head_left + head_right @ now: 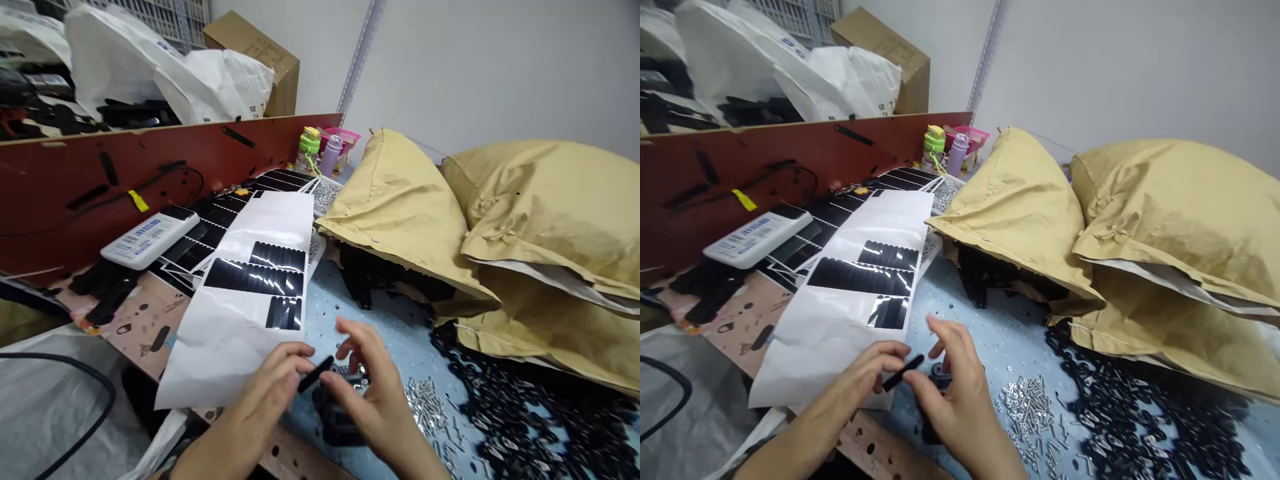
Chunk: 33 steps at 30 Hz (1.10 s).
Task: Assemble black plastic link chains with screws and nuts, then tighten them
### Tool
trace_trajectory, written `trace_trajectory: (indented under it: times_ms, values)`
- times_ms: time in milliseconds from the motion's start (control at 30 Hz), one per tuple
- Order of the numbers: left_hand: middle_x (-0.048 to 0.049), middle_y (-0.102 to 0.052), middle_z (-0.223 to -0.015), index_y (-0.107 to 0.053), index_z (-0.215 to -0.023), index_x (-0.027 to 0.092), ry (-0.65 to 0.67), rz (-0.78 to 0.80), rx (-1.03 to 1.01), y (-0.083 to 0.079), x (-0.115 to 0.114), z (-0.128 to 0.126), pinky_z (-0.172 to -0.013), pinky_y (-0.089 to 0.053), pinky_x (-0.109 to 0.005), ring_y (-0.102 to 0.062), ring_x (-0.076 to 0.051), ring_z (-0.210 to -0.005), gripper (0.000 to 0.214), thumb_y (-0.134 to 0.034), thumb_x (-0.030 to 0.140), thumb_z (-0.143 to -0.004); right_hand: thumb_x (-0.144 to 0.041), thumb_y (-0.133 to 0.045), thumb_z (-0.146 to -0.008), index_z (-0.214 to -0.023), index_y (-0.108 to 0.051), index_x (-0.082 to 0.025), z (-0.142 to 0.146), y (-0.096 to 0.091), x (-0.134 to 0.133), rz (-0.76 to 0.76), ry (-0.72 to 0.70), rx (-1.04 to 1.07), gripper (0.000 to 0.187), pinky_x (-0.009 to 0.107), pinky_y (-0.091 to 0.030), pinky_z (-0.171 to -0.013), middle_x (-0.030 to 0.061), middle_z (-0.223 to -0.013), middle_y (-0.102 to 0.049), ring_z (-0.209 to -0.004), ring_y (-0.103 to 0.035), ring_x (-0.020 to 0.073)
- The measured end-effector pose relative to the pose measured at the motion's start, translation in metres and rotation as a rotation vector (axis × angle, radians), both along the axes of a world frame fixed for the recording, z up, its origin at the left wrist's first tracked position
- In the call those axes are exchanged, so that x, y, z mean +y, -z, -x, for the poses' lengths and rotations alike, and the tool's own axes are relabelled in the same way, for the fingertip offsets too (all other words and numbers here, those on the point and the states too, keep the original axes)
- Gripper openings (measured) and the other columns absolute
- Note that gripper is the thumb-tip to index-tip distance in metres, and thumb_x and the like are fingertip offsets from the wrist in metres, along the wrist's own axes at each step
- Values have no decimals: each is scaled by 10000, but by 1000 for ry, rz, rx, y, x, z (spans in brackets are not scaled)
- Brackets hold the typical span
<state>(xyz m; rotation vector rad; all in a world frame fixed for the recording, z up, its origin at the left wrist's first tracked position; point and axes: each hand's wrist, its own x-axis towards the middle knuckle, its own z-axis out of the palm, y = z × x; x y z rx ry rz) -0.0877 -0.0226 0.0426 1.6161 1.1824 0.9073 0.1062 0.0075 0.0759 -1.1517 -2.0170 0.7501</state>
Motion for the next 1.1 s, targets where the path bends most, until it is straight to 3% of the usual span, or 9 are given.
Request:
trace_trajectory:
  times_ms: [100, 200, 300, 400, 500, 633, 767, 933, 1100]
  values:
    - [-25, -536, -1294, -567, -1214, 307, 112, 13, 3, 0, 2, -20, -820, -572, -296, -630, -154, -994, 425, -187, 341, -1024, -232, -500, -926, -981, -639, -261, -28, -1, -1, 170, 6, 4, 152, 261, -470, -676, 9, -838, -601, -758, -584, 146]
    - [-12, -569, -1254, -546, -1259, 346, 71, -15, 51, 6, 5, -31, -721, -593, -257, -666, -118, -832, 471, -137, 302, -1030, -305, -500, -921, -941, -620, -236, -48, 9, -4, 294, 178, 74, 140, 255, -458, -606, 11, -810, -568, -691, -562, 144]
    - [-5, -568, -1269, -522, -1289, 356, 55, -92, 173, 13, 4, -37, -718, -595, -248, -657, -141, -947, 426, -198, 276, -1025, -375, -517, -900, -948, -602, -220, -60, 24, -5, 367, 263, 166, 183, 260, -455, -606, 26, -845, -551, -709, -548, 154]
    - [-34, -548, -1303, -453, -1355, 294, 50, -216, 341, 19, 1, -43, -852, -569, -288, -586, -189, -1120, 375, -365, 288, -991, -409, -537, -878, -823, -597, -206, -66, 35, -2, 389, 294, 235, 218, 260, -440, -641, 31, -867, -541, -744, -530, 157]
    - [-72, -543, -1321, -442, -1362, 212, 96, -400, 531, 29, -1, -51, -944, -518, -373, -530, -240, -1184, 416, -452, 306, -957, -429, -542, -873, -797, -581, -207, -71, 42, 3, 454, 291, 277, 238, 247, -413, -625, 7, -821, -528, -696, -489, 137]
    - [-59, -551, -1336, -459, -1356, 190, 159, -570, 738, 44, 1, -57, -901, -506, -407, -513, -279, -1183, 433, -488, 310, -941, -395, -577, -849, -790, -604, -193, -76, 51, 12, 594, 224, 246, 212, 239, -374, -587, -23, -682, -506, -637, -462, 125]
    - [-34, -529, -1368, -428, -1386, 200, 187, -621, 823, 49, 2, -54, -892, -464, -382, -508, -269, -1180, 459, -484, 276, -936, -296, -627, -786, -1119, -550, -224, -77, 57, 19, 674, 154, 254, 349, 232, -359, -556, -53, -676, -521, -586, -457, 112]
    - [-17, -496, -1401, -397, -1404, 196, 211, -642, 866, 48, 1, -51, -907, -402, -389, -494, -259, -1191, 487, -490, 287, -935, -274, -571, -807, -763, -629, -184, -74, 57, 23, 626, 101, 85, 116, 259, -400, -648, -2, -711, -595, -685, -528, 139]
    - [-17, -489, -1407, -391, -1407, 206, 206, -629, 857, 49, -1, -52, -902, -368, -385, -493, -253, -1193, 479, -473, 254, -937, -213, -554, -802, -728, -642, -182, -73, 58, 25, 584, 99, -32, 119, 254, -409, -642, 0, -703, -613, -677, -546, 143]
